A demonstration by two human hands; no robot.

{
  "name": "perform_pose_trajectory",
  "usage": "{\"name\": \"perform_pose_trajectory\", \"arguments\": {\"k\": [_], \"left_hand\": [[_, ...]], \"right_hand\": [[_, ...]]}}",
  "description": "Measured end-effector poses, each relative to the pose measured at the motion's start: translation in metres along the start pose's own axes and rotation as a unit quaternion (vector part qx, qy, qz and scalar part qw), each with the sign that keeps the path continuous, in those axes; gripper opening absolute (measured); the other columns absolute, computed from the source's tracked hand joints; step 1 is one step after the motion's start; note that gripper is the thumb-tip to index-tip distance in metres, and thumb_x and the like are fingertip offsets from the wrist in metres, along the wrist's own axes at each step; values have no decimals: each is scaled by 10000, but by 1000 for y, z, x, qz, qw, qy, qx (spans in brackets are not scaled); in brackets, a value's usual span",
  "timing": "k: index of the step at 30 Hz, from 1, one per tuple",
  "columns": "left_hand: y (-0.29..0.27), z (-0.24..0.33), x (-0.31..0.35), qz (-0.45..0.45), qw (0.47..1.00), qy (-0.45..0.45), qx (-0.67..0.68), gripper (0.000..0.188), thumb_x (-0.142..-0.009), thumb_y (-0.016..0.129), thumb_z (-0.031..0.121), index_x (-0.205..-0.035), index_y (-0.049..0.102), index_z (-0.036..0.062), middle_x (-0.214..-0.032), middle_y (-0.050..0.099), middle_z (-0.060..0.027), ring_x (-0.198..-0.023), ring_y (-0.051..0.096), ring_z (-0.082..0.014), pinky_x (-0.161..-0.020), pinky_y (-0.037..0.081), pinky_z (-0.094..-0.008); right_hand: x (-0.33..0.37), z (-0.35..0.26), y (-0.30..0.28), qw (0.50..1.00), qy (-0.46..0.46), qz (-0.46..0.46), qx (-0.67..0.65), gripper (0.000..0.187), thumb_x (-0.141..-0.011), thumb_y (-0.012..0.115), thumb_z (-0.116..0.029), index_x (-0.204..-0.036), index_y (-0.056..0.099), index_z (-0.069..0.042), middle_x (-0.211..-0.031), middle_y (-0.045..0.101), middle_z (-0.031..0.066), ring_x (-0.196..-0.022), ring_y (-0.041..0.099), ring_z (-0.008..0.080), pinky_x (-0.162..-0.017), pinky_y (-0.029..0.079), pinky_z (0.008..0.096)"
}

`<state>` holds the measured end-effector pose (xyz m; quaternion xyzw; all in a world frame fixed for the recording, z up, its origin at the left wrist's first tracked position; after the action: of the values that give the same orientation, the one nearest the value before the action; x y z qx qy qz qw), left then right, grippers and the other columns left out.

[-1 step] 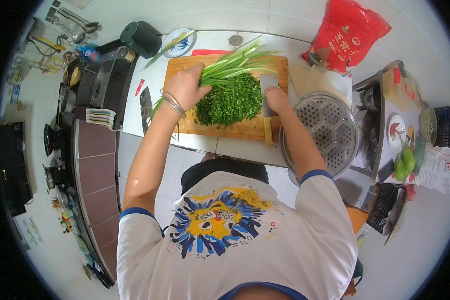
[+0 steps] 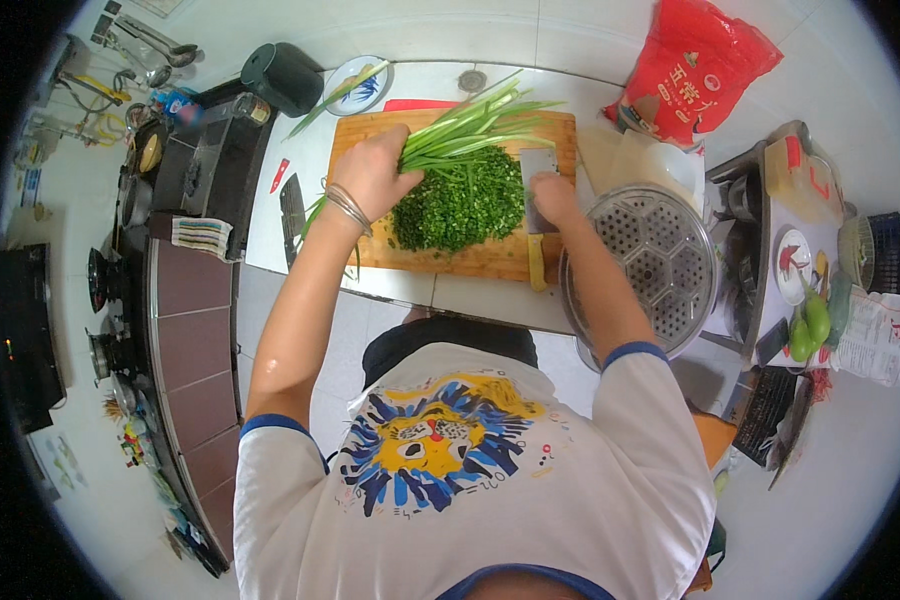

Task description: The person chops green onions on a wooden cutting board using a cleaver. They repeatedly gather the chopped pieces into a pile and continue chopping more green onions from a bundle held in the left hand.

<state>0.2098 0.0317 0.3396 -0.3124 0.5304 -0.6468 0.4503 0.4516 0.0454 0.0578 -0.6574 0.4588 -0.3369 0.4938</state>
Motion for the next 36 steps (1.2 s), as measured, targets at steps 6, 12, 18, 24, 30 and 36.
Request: {"name": "perform_pose_trajectory", "arguments": {"k": [6,12,18,24,30,36], "left_hand": [[-3,-9,-1,16,1000,-14,20,342,-703,686,190,-944,530,4,-772,611,-218,-748,598,-395,-643,480,-449],[-10,-9,-4,67,995,11,74,330,-724,676,220,-934,525,14,-756,614,-208,-728,598,-393,-631,473,-457],[-11,-12,0,75,979,42,184,296,-716,669,193,-883,529,-6,-721,600,-205,-706,592,-375,-622,464,-434],[1,-36,8,63,974,81,200,263,-745,645,174,-922,562,-1,-751,604,-201,-722,599,-363,-634,466,-403],[-6,-86,17,18,962,152,227,221,-799,643,150,-917,550,-12,-861,581,-209,-827,558,-385,-712,451,-399],[6,-155,17,-34,966,200,158,326,-775,637,123,-1014,460,-10,-965,542,-216,-941,521,-399,-785,437,-421]], "right_hand": [[10,-20,-86,980,2,176,-96,93,-731,577,-53,-806,541,-11,-832,553,148,-863,544,323,-730,457,413],[33,-64,-153,886,68,330,-318,99,-740,629,-20,-798,549,-6,-773,570,118,-730,572,267,-663,464,341],[21,-132,-137,699,145,299,-633,61,-803,636,-44,-829,587,-18,-777,584,23,-686,541,95,-611,435,234],[-13,-208,-124,519,139,279,-796,71,-795,627,1,-856,595,-16,-779,595,13,-680,536,84,-641,440,225],[-47,-267,-106,457,142,264,-838,88,-828,593,8,-915,598,22,-876,625,76,-778,601,149,-732,506,295],[-68,-310,-89,396,157,216,-879,168,-871,503,18,-1024,565,46,-983,612,127,-879,614,229,-814,512,340]]}}
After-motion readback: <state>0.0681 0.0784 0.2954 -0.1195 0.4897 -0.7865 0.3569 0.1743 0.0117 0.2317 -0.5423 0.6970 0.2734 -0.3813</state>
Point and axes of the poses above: each hand's wrist, its own x-axis away from the middle knuckle, its own y-axis out of the palm, z = x × y, the point moved 4 cm from there along -x, towards the middle knuckle
